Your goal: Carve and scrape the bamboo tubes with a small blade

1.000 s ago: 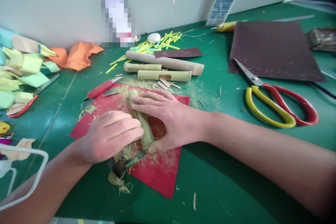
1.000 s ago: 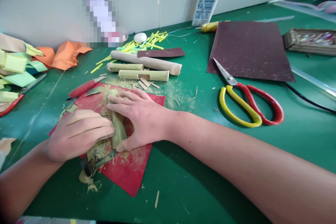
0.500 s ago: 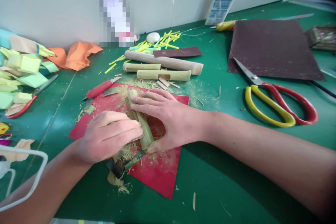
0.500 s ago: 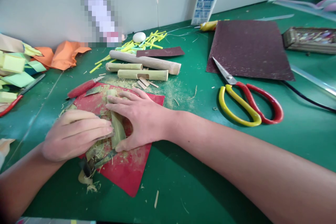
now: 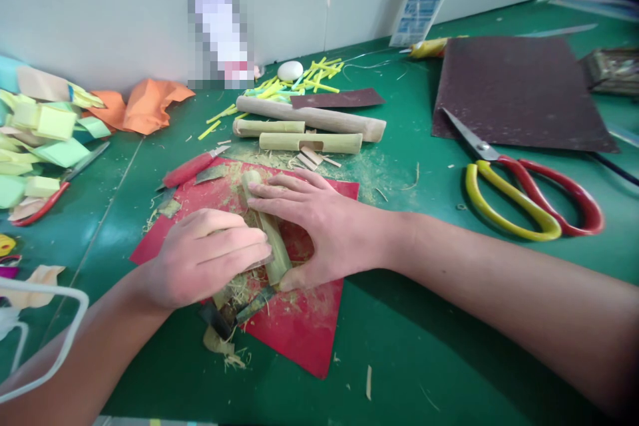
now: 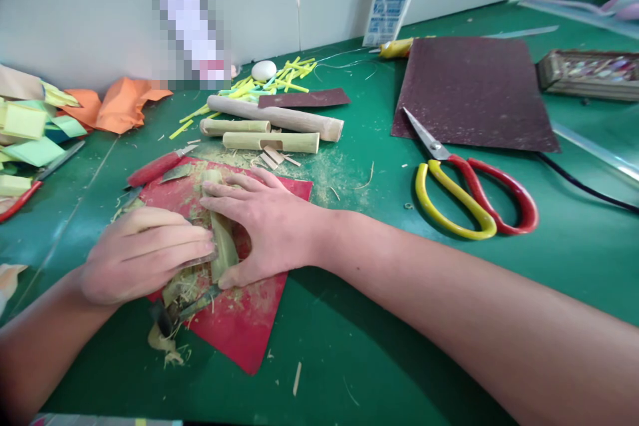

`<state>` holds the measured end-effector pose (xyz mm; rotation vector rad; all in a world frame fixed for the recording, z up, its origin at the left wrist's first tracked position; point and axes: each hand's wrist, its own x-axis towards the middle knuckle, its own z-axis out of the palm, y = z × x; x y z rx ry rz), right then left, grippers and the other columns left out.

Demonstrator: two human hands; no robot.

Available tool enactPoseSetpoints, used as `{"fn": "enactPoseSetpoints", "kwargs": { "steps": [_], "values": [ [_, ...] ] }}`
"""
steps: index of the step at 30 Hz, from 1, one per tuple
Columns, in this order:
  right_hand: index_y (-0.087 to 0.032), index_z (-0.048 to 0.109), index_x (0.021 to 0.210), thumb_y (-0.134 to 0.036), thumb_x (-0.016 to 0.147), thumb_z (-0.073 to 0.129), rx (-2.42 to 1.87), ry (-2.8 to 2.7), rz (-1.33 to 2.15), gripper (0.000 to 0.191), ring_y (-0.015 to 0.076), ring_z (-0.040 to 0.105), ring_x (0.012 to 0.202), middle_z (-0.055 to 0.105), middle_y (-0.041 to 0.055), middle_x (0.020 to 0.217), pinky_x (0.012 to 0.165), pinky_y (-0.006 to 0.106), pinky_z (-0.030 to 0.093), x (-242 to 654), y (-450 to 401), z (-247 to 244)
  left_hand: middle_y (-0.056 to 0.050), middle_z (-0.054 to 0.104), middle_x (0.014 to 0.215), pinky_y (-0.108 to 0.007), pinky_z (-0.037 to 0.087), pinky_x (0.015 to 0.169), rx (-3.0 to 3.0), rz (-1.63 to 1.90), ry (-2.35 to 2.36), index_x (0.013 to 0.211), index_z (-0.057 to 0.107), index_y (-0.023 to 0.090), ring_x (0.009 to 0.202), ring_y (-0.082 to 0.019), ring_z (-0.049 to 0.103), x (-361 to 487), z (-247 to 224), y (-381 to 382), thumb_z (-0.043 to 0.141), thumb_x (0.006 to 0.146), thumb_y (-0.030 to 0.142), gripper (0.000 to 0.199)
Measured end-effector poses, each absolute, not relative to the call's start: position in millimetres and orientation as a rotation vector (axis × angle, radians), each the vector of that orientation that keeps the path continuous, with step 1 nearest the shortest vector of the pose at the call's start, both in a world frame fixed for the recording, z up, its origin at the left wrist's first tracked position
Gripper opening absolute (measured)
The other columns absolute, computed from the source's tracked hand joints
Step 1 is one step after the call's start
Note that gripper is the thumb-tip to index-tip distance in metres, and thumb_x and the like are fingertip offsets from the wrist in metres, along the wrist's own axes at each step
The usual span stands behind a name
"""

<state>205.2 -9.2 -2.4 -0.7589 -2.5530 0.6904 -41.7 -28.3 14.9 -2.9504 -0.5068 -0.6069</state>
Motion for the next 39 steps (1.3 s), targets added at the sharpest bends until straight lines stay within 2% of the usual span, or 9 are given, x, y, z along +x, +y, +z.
{"fn": "enactPoseSetpoints", "kwargs": {
  "steps": [8,29,33,39],
  "values": [
    [-0.021,0.035,0.147,-0.059,0.062,0.074,-0.74,-2.554,0.693,0.101,0.0326,0.019,0.144,0.029,0.0118,0.155,0.115,0.053,0.0,205,-9,-2,-0.001,0.073,0.099,-0.03,0.052,0.086,-2.962,-0.573,-0.528,0.103,0.066,0.019,0.095,-0.016,0.061,-32,19,-25,0.054,0.093,0.015,0.016],
    [-0.021,0.035,0.147,-0.059,0.061,0.075,-0.749,-2.559,0.699,0.102,0.0338,0.019,0.144,0.029,0.012,0.155,0.115,0.054,0.001,205,-8,-3,-0.002,0.07,0.102,-0.032,0.048,0.087,-2.912,-0.578,-0.518,0.106,0.065,0.017,0.096,-0.017,0.057,-33,12,-35,0.05,0.094,0.015,0.019],
    [-0.019,0.035,0.147,-0.061,0.062,0.074,-0.751,-2.56,0.682,0.103,0.0336,0.019,0.144,0.03,0.0122,0.155,0.115,0.053,0.0,205,-8,-3,-0.004,0.07,0.104,-0.033,0.046,0.09,-3.016,-0.575,-0.464,0.106,0.065,0.014,0.099,-0.018,0.057,-33,12,-37,0.044,0.097,0.014,0.024],
    [-0.021,0.035,0.147,-0.06,0.061,0.074,-0.763,-2.569,0.681,0.103,0.0324,0.02,0.144,0.028,0.0115,0.156,0.115,0.052,0.001,205,-8,-2,-0.004,0.07,0.104,-0.033,0.048,0.09,-2.974,-0.59,-0.504,0.107,0.065,0.015,0.099,-0.018,0.058,-36,8,-35,0.049,0.094,0.014,0.021]
  ]
}}
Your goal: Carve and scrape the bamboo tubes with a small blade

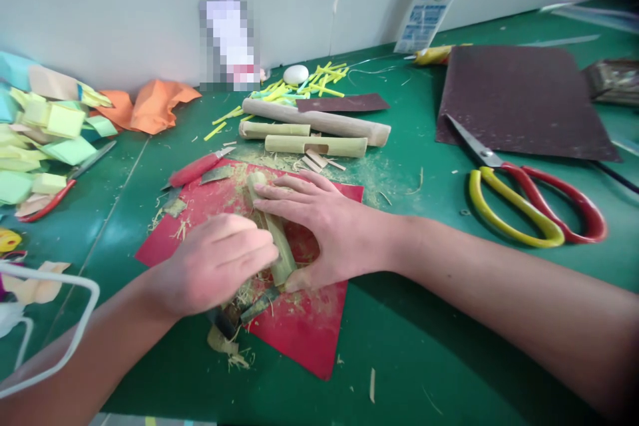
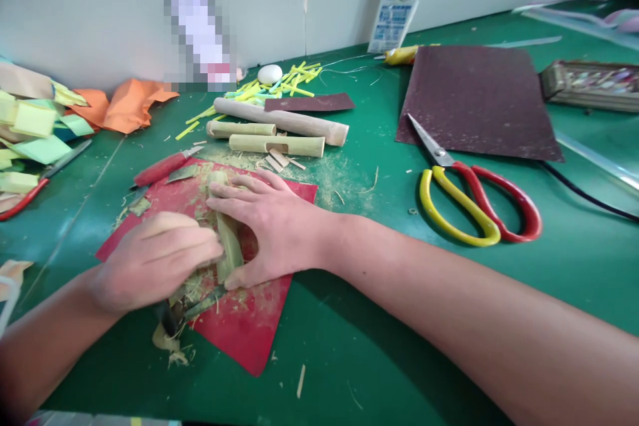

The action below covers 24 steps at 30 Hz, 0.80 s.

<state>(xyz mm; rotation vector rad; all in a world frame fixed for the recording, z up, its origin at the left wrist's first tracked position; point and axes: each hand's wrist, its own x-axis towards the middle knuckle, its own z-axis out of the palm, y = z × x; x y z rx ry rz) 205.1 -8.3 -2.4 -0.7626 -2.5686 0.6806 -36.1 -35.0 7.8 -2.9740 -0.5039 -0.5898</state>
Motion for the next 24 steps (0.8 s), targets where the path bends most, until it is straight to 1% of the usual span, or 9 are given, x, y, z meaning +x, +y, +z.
{"fn": "enactPoseSetpoints", "kwargs": {
  "steps": [3,7,11,13,16,20,24],
  "values": [
    [-0.019,0.035,0.147,-0.06,0.061,0.074,-0.752,-2.575,0.683,0.103,0.0321,0.019,0.144,0.028,0.0119,0.156,0.115,0.052,0.001,205,-8,-1,-0.004,0.07,0.105,-0.032,0.049,0.09,-3.031,-0.609,-0.481,0.108,0.065,0.016,0.1,-0.018,0.059,-37,7,-31,0.046,0.095,0.014,0.023],
    [-0.021,0.035,0.147,-0.059,0.062,0.074,-0.769,-2.579,0.681,0.102,0.0315,0.018,0.145,0.027,0.011,0.156,0.115,0.053,0.0,206,-9,0,-0.004,0.07,0.104,-0.033,0.05,0.088,-2.932,-0.624,-0.567,0.107,0.065,0.016,0.098,-0.018,0.059,-36,8,-26,0.053,0.092,0.014,0.019],
    [-0.02,0.034,0.148,-0.062,0.062,0.073,-0.772,-2.595,0.687,0.103,0.0307,0.018,0.145,0.027,0.011,0.156,0.116,0.051,0.0,206,-9,0,-0.008,0.069,0.111,-0.035,0.049,0.094,-2.955,-0.536,-0.545,0.114,0.064,0.012,0.105,-0.021,0.059,-34,12,-32,0.053,0.092,0.012,0.025],
    [-0.019,0.033,0.148,-0.062,0.062,0.073,-0.761,-2.595,0.688,0.104,0.0304,0.018,0.145,0.026,0.0109,0.156,0.116,0.051,0.0,206,-8,0,-0.008,0.069,0.111,-0.035,0.047,0.097,-2.998,-0.533,-0.497,0.113,0.064,0.011,0.109,-0.021,0.058,-33,13,-35,0.052,0.092,0.013,0.024],
    [-0.019,0.033,0.148,-0.062,0.062,0.073,-0.765,-2.588,0.682,0.104,0.0308,0.018,0.145,0.026,0.0108,0.156,0.116,0.051,-0.001,206,-8,0,-0.007,0.069,0.111,-0.036,0.046,0.1,-3.015,-0.579,-0.5,0.112,0.064,0.012,0.112,-0.021,0.057,-33,12,-31,0.052,0.093,0.014,0.023],
    [-0.019,0.035,0.147,-0.062,0.061,0.073,-0.784,-2.593,0.688,0.103,0.0317,0.017,0.145,0.027,0.0107,0.156,0.116,0.051,0.001,205,-8,0,-0.008,0.069,0.111,-0.038,0.047,0.1,-2.988,-0.587,-0.561,0.112,0.064,0.013,0.111,-0.021,0.059,-35,8,-22,0.056,0.091,0.017,0.023],
    [-0.018,0.035,0.147,-0.061,0.062,0.074,-0.767,-2.589,0.691,0.103,0.0309,0.018,0.145,0.027,0.0119,0.156,0.116,0.051,0.0,205,-8,0,-0.008,0.068,0.114,-0.039,0.047,0.101,-2.997,-0.53,-0.566,0.117,0.062,0.015,0.112,-0.022,0.06,-37,7,-20,0.061,0.088,0.019,0.03]
  ]
}}
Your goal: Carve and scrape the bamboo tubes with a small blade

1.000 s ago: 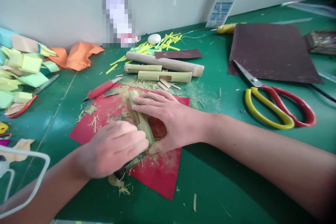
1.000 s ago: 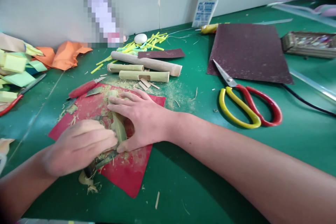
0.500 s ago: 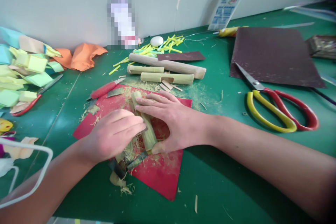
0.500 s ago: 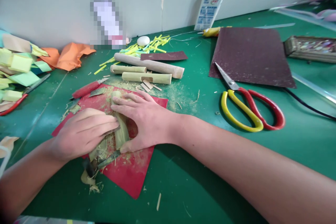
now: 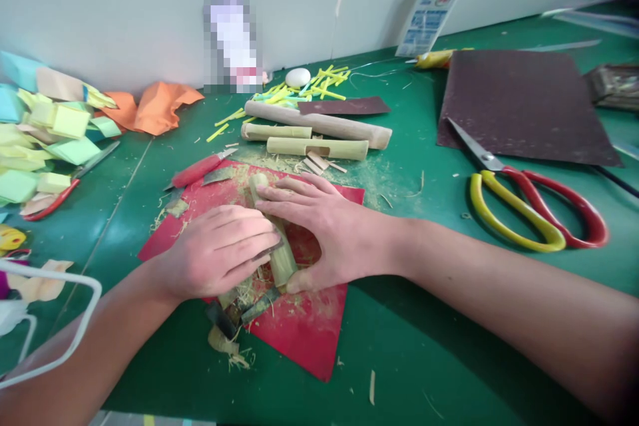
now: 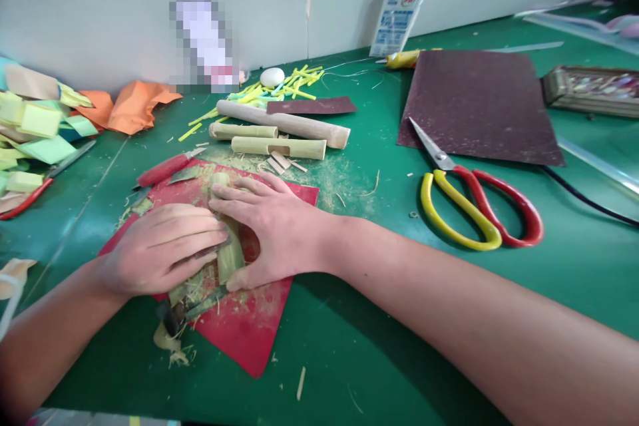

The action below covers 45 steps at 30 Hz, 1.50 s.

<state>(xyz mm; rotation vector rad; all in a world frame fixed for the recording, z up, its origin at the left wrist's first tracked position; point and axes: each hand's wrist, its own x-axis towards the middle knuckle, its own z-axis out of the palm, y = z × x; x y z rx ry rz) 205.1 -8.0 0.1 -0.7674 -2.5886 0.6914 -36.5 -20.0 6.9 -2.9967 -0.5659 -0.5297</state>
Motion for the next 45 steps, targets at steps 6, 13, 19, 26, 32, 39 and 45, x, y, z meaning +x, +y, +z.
{"fn": "enactPoseSetpoints", "kwargs": {
  "steps": [6,13,19,26,32,39,45],
  "values": [
    [-0.021,0.034,0.147,-0.06,0.062,0.074,-0.739,-2.56,0.697,0.102,0.0316,0.019,0.144,0.029,0.0122,0.155,0.116,0.051,0.001,205,-8,-1,-0.007,0.071,0.104,-0.035,0.051,0.095,-3.028,-0.7,-0.529,0.106,0.066,0.014,0.104,-0.019,0.062,-28,9,-26,0.057,0.09,0.016,0.018],
    [-0.02,0.035,0.147,-0.061,0.062,0.073,-0.751,-2.571,0.687,0.102,0.0312,0.018,0.145,0.029,0.0121,0.156,0.116,0.051,0.002,204,-8,-2,-0.005,0.072,0.102,-0.035,0.053,0.093,-2.989,-0.729,-0.482,0.103,0.065,0.016,0.102,-0.018,0.062,-26,8,-26,0.052,0.092,0.015,0.017],
    [-0.02,0.034,0.148,-0.062,0.062,0.072,-0.737,-2.568,0.693,0.103,0.0323,0.018,0.144,0.029,0.0119,0.155,0.115,0.052,0.0,204,-8,-2,-0.005,0.072,0.1,-0.034,0.054,0.09,-3.029,-0.737,-0.473,0.104,0.065,0.016,0.102,-0.018,0.062,-24,8,-31,0.054,0.091,0.015,0.017],
    [-0.022,0.036,0.147,-0.062,0.061,0.073,-0.733,-2.574,0.678,0.102,0.0319,0.018,0.145,0.03,0.0107,0.155,0.115,0.052,0.001,203,-8,-1,-0.005,0.072,0.1,-0.032,0.053,0.091,-3.011,-0.713,-0.514,0.105,0.065,0.015,0.103,-0.017,0.061,-27,9,-32,0.053,0.092,0.014,0.018],
    [-0.022,0.035,0.147,-0.061,0.062,0.072,-0.731,-2.573,0.678,0.101,0.0314,0.019,0.144,0.03,0.0113,0.155,0.115,0.052,0.001,204,-7,0,-0.004,0.072,0.099,-0.034,0.05,0.093,-2.957,-0.732,-0.533,0.104,0.066,0.014,0.103,-0.019,0.059,-25,8,-37,0.054,0.091,0.014,0.017],
    [-0.024,0.035,0.147,-0.059,0.062,0.074,-0.735,-2.576,0.666,0.1,0.0324,0.019,0.144,0.032,0.0099,0.155,0.115,0.052,0.0,204,-7,1,-0.003,0.071,0.097,-0.032,0.051,0.091,-2.95,-0.781,-0.571,0.098,0.066,0.016,0.099,-0.017,0.06,-17,7,-41,0.05,0.092,0.012,0.017],
    [-0.022,0.034,0.148,-0.062,0.06,0.073,-0.735,-2.603,0.624,0.104,0.0321,0.02,0.144,0.03,0.0106,0.155,0.115,0.052,-0.001,205,-6,1,-0.003,0.071,0.099,-0.033,0.051,0.093,-2.937,-0.76,-0.577,0.102,0.065,0.015,0.103,-0.017,0.059,-21,6,-39,0.054,0.091,0.013,0.016]
  ]
}}
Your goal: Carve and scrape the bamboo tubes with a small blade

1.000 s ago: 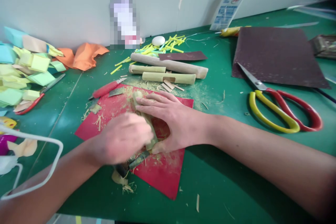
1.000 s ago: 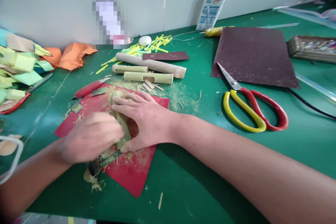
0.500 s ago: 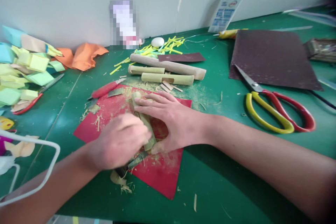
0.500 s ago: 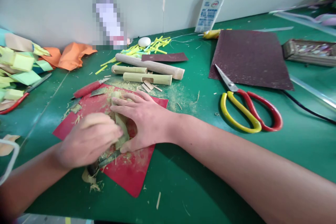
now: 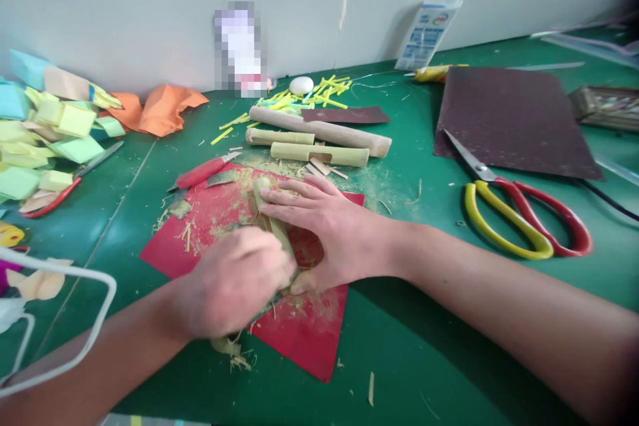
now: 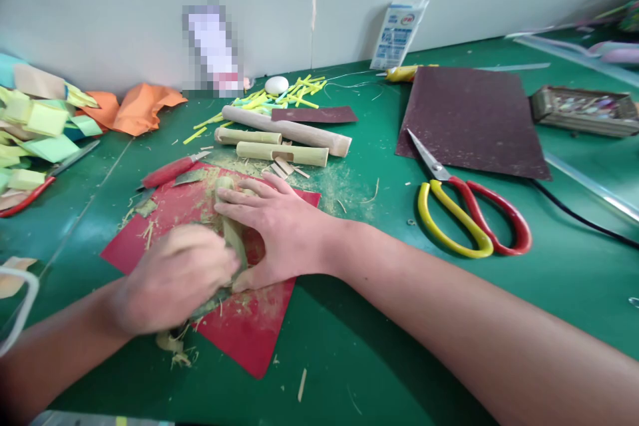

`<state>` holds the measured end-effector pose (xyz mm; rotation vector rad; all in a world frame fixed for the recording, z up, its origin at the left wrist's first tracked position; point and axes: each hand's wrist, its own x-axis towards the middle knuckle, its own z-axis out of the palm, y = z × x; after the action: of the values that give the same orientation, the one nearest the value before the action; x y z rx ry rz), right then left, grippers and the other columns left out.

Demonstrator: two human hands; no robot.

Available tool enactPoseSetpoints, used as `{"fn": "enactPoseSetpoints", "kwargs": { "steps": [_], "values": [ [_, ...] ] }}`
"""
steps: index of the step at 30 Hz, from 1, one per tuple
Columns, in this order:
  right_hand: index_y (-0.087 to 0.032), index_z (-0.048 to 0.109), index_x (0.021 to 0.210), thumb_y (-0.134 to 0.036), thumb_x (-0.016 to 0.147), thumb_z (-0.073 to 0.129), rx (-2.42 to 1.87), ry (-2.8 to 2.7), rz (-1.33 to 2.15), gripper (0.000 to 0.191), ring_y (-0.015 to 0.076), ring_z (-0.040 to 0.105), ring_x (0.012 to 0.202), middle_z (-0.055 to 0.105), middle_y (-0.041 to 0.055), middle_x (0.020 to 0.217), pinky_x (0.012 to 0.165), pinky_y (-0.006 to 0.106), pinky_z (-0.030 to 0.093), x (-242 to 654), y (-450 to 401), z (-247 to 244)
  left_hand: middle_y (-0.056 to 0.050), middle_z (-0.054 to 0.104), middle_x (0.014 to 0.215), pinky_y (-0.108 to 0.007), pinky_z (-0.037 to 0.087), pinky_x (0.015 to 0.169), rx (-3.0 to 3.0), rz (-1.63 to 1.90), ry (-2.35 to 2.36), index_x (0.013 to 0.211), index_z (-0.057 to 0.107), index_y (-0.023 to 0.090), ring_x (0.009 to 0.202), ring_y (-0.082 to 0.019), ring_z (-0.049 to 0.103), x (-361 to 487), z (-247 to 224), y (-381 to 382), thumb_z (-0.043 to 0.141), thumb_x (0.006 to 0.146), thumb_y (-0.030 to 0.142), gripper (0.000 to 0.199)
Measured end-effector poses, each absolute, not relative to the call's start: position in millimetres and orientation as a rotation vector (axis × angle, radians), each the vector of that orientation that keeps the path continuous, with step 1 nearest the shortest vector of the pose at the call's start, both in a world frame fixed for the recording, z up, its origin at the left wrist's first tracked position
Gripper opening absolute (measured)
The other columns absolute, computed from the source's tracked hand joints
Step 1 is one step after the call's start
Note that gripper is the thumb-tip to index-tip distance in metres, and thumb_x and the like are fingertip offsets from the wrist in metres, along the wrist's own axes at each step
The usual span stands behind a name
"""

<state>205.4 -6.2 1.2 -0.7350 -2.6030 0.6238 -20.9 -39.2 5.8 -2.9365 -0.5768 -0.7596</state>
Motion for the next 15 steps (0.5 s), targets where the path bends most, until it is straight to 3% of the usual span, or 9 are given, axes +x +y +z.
{"fn": "enactPoseSetpoints", "kwargs": {
  "steps": [9,15],
  "values": [
    [-0.02,0.036,0.147,-0.061,0.066,0.07,-0.681,-2.612,0.568,0.097,0.0318,0.029,0.141,0.033,0.0136,0.153,0.116,0.052,0.002,212.6,-6.0,3.5,-0.004,0.071,0.105,-0.031,0.052,0.095,-2.993,-0.766,-0.554,0.112,0.062,0.016,0.107,-0.016,0.06,-20.6,1.6,-41.7,0.049,0.094,0.014,0.022],
    [-0.015,0.036,0.147,-0.061,0.07,0.066,-0.72,-2.675,0.502,0.094,0.0294,0.027,0.142,0.03,0.0144,0.154,0.117,0.047,-0.002,215.8,-8.9,8.5,-0.006,0.071,0.105,-0.033,0.051,0.095,-3.006,-0.759,-0.549,0.112,0.062,0.012,0.106,-0.018,0.059,-19.8,5.5,-43.2,0.055,0.09,0.01,0.024]
  ]
}}
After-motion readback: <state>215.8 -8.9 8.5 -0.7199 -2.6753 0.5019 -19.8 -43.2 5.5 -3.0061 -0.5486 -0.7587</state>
